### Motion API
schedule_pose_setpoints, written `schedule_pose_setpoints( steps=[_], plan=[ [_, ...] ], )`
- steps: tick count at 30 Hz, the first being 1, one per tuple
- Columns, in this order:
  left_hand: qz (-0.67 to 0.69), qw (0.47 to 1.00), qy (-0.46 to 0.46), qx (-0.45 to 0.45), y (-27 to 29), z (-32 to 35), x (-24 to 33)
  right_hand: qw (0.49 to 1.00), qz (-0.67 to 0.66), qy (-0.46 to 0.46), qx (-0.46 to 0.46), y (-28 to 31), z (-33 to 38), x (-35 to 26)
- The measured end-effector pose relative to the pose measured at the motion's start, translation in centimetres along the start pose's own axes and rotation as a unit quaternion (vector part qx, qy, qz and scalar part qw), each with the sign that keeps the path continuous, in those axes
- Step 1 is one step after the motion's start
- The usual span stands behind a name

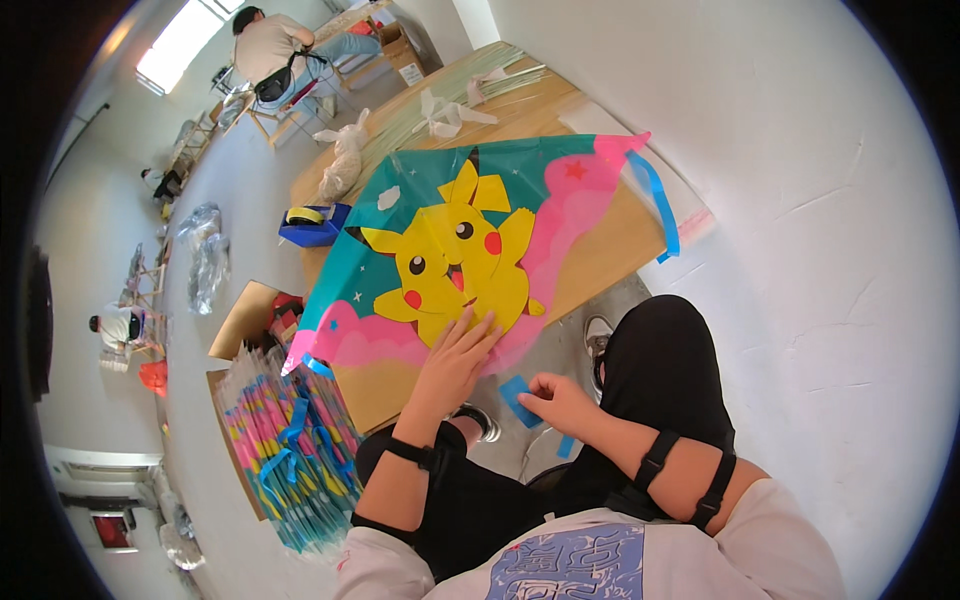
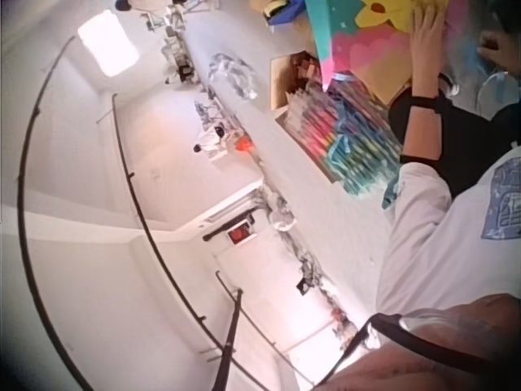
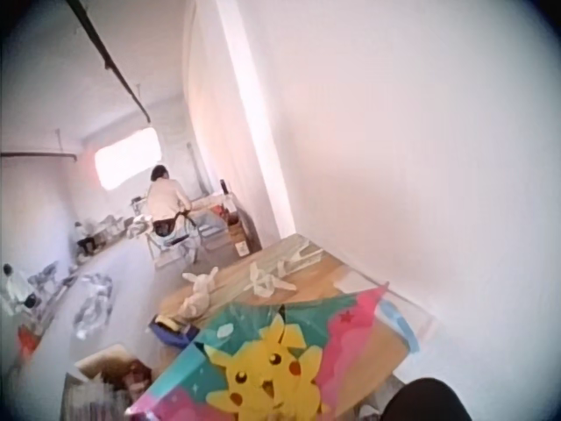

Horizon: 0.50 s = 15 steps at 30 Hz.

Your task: Assembling a kite by attaching ribbons and strings to the main kite body.

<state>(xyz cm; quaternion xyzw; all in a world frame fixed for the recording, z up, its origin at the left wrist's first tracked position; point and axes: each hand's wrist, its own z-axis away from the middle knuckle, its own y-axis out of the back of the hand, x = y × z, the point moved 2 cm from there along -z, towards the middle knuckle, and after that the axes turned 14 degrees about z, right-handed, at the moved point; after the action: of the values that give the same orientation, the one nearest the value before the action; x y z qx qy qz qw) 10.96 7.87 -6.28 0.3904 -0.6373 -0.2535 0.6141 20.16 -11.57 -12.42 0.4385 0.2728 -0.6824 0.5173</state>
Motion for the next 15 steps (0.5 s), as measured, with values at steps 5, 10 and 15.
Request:
schedule_pose_setpoints(
  steps=[5,10,15],
  plan=[
    [-0.060,0.998,-0.008,-0.027,-1.3,-0.9,-0.5,0.999,-0.040,-0.011,0.002,0.4,0.2,0.2],
    [0.237,0.962,0.019,0.132,0.2,-1.3,-1.2,1.000,-0.008,-0.008,0.012,0.6,0.0,0.5],
    [0.249,0.951,0.152,0.097,2.5,0.7,-0.4,1.000,-0.003,0.027,-0.006,0.4,-0.4,0.3]
  ],
)
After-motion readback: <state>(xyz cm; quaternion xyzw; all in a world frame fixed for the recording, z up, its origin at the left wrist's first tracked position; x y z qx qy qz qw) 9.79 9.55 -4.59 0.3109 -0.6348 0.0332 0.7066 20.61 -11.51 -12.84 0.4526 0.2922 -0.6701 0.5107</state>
